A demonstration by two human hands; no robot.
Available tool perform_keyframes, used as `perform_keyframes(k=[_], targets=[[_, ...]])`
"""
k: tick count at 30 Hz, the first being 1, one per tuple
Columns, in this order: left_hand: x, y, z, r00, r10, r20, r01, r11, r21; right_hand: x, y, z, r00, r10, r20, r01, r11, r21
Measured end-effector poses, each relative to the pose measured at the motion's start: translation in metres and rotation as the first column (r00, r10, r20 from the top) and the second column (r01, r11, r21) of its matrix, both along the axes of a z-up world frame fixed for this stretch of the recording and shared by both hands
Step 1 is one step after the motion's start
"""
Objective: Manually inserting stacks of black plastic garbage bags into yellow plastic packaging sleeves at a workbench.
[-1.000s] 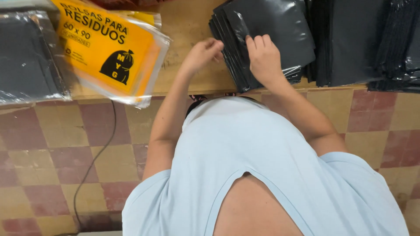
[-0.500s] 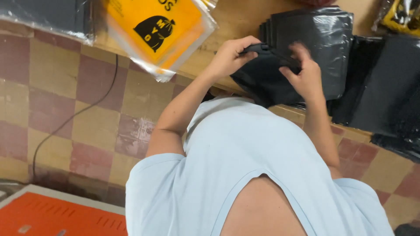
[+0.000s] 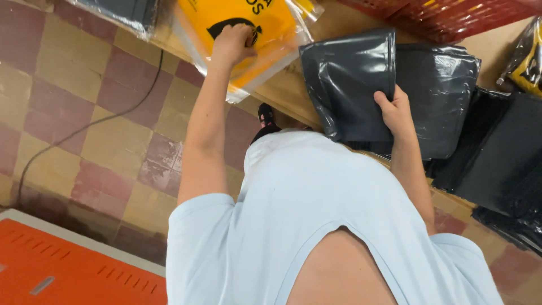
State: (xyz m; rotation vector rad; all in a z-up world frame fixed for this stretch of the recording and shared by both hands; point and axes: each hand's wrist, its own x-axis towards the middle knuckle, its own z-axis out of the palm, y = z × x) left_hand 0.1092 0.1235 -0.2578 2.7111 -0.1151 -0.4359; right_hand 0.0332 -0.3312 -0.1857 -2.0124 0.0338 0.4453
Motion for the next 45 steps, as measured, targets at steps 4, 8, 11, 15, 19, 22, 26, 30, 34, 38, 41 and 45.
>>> perform_keyframes(k=[4, 8, 11, 15, 19, 22, 26, 30, 34, 38, 41, 45], targets=[[0.010, -0.001, 0.015, 1.000, -0.013, 0.010, 0.014, 0.997, -0.077, 0.006, 0.010, -0.024, 0.996, -0.062, 0.060, 0.056, 0.994, 0.092], [0.009, -0.012, 0.005, 0.996, -0.088, 0.032, 0.084, 0.990, 0.111, 0.003, 0.033, -0.006, 0.996, -0.071, -0.045, 0.078, 0.983, 0.169], [0.011, -0.004, 0.024, 0.999, 0.039, -0.012, -0.040, 0.983, -0.179, 0.003, 0.039, -0.004, 0.996, -0.087, -0.016, 0.088, 0.986, 0.140], [0.006, 0.002, 0.080, 0.989, 0.111, 0.101, -0.065, 0.924, -0.376, 0.002, 0.047, -0.009, 0.993, -0.108, -0.036, 0.112, 0.986, 0.125], [-0.012, -0.019, 0.121, 0.990, 0.105, 0.094, -0.075, 0.956, -0.285, 0.008, 0.049, -0.021, 0.984, -0.171, -0.052, 0.178, 0.962, 0.208], [-0.018, -0.039, 0.049, 0.992, 0.034, 0.121, -0.005, 0.973, -0.231, 0.011, 0.031, -0.046, 0.977, -0.212, -0.029, 0.211, 0.932, 0.293], [-0.021, -0.059, 0.024, 0.998, 0.038, 0.040, -0.031, 0.988, -0.152, 0.010, 0.005, -0.052, 0.972, -0.234, 0.021, 0.221, 0.942, 0.252], [-0.008, -0.074, 0.022, 0.975, 0.154, -0.158, -0.154, 0.988, 0.013, -0.005, 0.003, -0.026, 0.969, -0.249, -0.003, 0.243, 0.944, 0.225], [0.006, -0.077, -0.004, 0.964, 0.228, -0.134, -0.235, 0.971, -0.034, -0.013, 0.020, -0.009, 0.967, -0.251, -0.052, 0.257, 0.943, 0.212], [0.011, -0.071, -0.020, 0.969, 0.234, -0.082, -0.243, 0.963, -0.116, -0.010, 0.044, -0.012, 0.960, -0.218, -0.176, 0.263, 0.916, 0.303], [0.007, -0.070, 0.014, 0.937, 0.301, -0.175, -0.326, 0.935, -0.137, -0.005, 0.069, 0.015, 0.928, -0.217, -0.305, 0.279, 0.944, 0.178], [0.000, -0.065, 0.008, 0.944, 0.326, -0.037, -0.324, 0.905, -0.276, -0.007, 0.079, 0.015, 0.890, -0.277, -0.363, 0.337, 0.935, 0.112]])
